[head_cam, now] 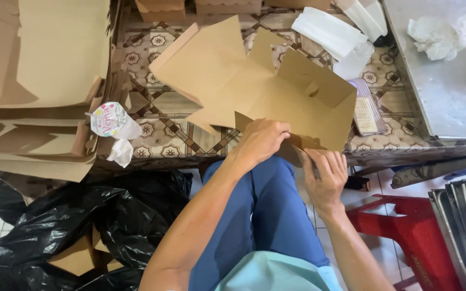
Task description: Folding flat cardboard cutouts into boxes for bakery items.
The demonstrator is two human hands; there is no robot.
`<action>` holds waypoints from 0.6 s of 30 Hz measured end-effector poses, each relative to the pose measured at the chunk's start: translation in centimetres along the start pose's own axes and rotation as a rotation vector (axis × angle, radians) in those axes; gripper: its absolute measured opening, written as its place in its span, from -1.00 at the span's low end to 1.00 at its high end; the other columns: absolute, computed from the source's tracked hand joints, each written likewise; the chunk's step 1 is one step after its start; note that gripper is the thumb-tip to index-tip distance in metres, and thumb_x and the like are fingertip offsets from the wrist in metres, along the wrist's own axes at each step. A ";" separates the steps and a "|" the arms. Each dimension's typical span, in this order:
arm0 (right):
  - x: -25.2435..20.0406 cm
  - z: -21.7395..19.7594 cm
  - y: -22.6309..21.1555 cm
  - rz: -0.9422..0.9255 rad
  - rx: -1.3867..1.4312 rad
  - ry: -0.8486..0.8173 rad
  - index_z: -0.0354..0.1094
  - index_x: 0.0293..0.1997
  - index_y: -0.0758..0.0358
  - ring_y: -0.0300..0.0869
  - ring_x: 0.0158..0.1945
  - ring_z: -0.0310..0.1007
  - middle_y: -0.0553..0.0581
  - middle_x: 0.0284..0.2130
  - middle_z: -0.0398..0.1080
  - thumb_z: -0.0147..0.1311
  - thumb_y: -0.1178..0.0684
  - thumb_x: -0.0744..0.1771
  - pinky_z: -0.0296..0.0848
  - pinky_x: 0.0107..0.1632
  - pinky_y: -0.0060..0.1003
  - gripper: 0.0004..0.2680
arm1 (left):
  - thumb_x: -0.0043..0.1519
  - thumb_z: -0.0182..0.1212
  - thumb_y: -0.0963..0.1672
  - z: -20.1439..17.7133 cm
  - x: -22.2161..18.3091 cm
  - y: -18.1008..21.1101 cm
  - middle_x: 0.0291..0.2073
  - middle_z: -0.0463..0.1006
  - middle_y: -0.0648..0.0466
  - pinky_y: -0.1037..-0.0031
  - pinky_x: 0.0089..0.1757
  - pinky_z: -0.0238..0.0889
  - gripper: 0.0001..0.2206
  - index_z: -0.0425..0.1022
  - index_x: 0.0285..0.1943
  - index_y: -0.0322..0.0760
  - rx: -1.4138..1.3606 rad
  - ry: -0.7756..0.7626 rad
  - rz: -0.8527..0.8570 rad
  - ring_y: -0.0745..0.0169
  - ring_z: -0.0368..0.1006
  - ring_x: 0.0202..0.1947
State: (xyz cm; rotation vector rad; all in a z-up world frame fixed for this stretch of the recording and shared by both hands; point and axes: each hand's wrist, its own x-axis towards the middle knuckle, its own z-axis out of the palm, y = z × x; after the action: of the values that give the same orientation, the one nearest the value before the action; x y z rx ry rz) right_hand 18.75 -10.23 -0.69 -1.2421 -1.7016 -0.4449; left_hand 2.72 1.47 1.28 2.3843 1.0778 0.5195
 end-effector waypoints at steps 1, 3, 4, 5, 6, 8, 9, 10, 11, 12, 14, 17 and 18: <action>0.2 0.1 0.1 0.002 -0.002 0.002 0.53 -0.21 0.32 -0.05 -0.36 0.41 0.09 -0.35 0.46 0.29 0.28 0.34 0.32 -0.27 -0.22 -0.96 | 0.30 0.09 -0.07 0.1 0.3 0.0 -0.35 0.66 0.04 0.15 -0.15 0.47 -0.86 0.57 -0.24 -0.04 0.001 -0.002 0.003 -0.11 0.59 -0.19; 0.7 0.3 0.4 -0.043 -0.024 0.021 0.53 -0.20 0.33 -0.06 -0.36 0.40 0.11 -0.35 0.46 0.30 0.29 0.33 0.32 -0.27 -0.23 -0.94 | 0.30 0.06 -0.08 0.4 0.9 0.1 -0.35 0.66 -0.02 0.09 -0.14 0.46 -0.84 0.56 -0.23 -0.06 0.004 -0.058 0.010 -0.19 0.60 -0.18; 0.7 0.5 0.5 -0.041 -0.027 0.022 0.53 -0.20 0.33 -0.06 -0.36 0.40 0.11 -0.35 0.46 0.30 0.29 0.33 0.32 -0.27 -0.23 -0.94 | 0.30 0.06 -0.08 0.2 1.1 0.3 -0.35 0.66 -0.02 0.09 -0.14 0.46 -0.84 0.56 -0.23 -0.06 0.004 -0.059 0.013 -0.19 0.60 -0.18; 0.7 0.6 0.7 -0.049 -0.012 0.022 0.52 -0.20 0.35 -0.05 -0.37 0.40 0.12 -0.35 0.46 0.30 0.29 0.33 0.32 -0.28 -0.23 -0.95 | 0.30 0.05 -0.08 0.0 1.2 0.5 -0.37 0.66 -0.02 0.10 -0.14 0.46 -0.84 0.56 -0.24 -0.06 0.017 -0.065 0.018 -0.19 0.60 -0.18; 0.8 0.8 0.8 -0.056 0.003 0.022 0.52 -0.20 0.36 -0.04 -0.37 0.41 0.13 -0.36 0.45 0.30 0.29 0.33 0.33 -0.30 -0.22 -0.95 | 0.30 0.04 -0.07 -0.2 1.4 0.8 -0.38 0.66 -0.02 0.11 -0.13 0.46 -0.83 0.56 -0.25 -0.05 0.031 -0.072 0.023 -0.18 0.61 -0.18; 0.6 1.0 0.8 -0.063 -0.004 -0.002 0.52 -0.20 0.36 -0.03 -0.37 0.41 0.14 -0.35 0.46 0.29 0.29 0.32 0.35 -0.28 -0.22 -0.94 | 0.29 0.06 -0.07 -0.1 1.8 0.6 -0.38 0.66 -0.03 0.10 -0.13 0.46 -0.84 0.57 -0.25 -0.06 0.002 -0.089 0.019 -0.19 0.61 -0.19; 0.6 1.2 0.8 -0.071 -0.010 -0.026 0.53 -0.19 0.36 -0.02 -0.36 0.42 0.16 -0.33 0.46 0.29 0.29 0.31 0.37 -0.27 -0.21 -0.94 | 0.28 0.08 -0.07 -0.1 2.1 0.5 -0.37 0.67 -0.04 0.09 -0.13 0.46 -0.84 0.59 -0.25 -0.06 -0.027 -0.105 0.013 -0.20 0.61 -0.21; 0.9 1.1 0.7 -0.071 -0.010 -0.025 0.53 -0.19 0.36 -0.02 -0.36 0.42 0.16 -0.33 0.46 0.29 0.29 0.31 0.37 -0.27 -0.21 -0.94 | 0.28 0.08 -0.07 -0.5 2.1 0.7 -0.37 0.67 -0.04 0.09 -0.13 0.46 -0.84 0.59 -0.25 -0.06 -0.026 -0.105 0.013 -0.20 0.61 -0.21; 1.2 1.1 0.5 -0.082 0.005 -0.044 0.52 -0.14 0.40 0.01 -0.30 0.44 0.20 -0.26 0.45 0.26 0.32 0.32 0.41 -0.23 -0.17 -0.92 | 0.29 0.06 -0.08 -0.8 2.1 0.8 -0.35 0.67 -0.10 0.06 -0.11 0.44 -0.83 0.59 -0.21 -0.10 -0.110 -0.120 0.027 -0.24 0.60 -0.19; 1.5 1.1 0.4 -0.093 0.021 -0.063 0.51 -0.09 0.43 0.04 -0.24 0.46 0.25 -0.19 0.44 0.22 0.34 0.32 0.44 -0.19 -0.14 -0.89 | 0.31 0.03 -0.09 -1.2 2.1 0.9 -0.33 0.67 -0.15 0.02 -0.08 0.42 -0.81 0.59 -0.17 -0.13 -0.193 -0.134 0.041 -0.29 0.60 -0.17; 2.8 1.0 -0.3 -0.155 0.010 -0.047 0.53 -0.10 0.42 0.09 -0.16 0.45 0.31 -0.10 0.46 0.19 0.33 0.34 0.44 -0.11 -0.14 -0.91 | 0.34 -0.03 -0.10 -2.2 1.4 1.1 -0.31 0.68 -0.16 0.05 -0.09 0.44 -0.80 0.54 -0.08 -0.16 -0.398 -0.132 0.034 -0.26 0.61 -0.18; 3.7 1.3 -0.7 -0.244 -0.035 -0.038 0.55 -0.06 0.33 0.14 0.03 0.45 0.30 -0.02 0.50 0.11 0.28 0.39 0.35 0.02 -0.17 -0.89 | 0.36 -0.07 0.00 -0.9 1.7 -0.6 -0.20 0.65 -0.22 0.30 -0.32 0.46 -0.73 0.44 0.07 -0.11 -0.670 -0.161 -0.027 -0.07 0.57 -0.45; 3.7 1.5 -0.9 -0.269 -0.072 -0.047 0.56 0.00 0.26 0.13 0.14 0.47 0.22 -0.03 0.53 0.07 0.24 0.40 0.26 0.05 -0.20 -0.86 | 0.35 -0.05 0.12 0.0 2.0 -1.5 -0.11 0.60 -0.28 0.52 -0.54 0.47 -0.65 0.40 0.14 -0.03 -0.738 -0.193 -0.081 0.09 0.51 -0.71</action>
State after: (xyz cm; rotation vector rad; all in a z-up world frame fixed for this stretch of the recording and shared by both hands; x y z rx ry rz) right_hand 17.16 -7.51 1.94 -1.0842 -1.9168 -0.6460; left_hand 3.08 3.90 0.72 1.6944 0.7218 0.5289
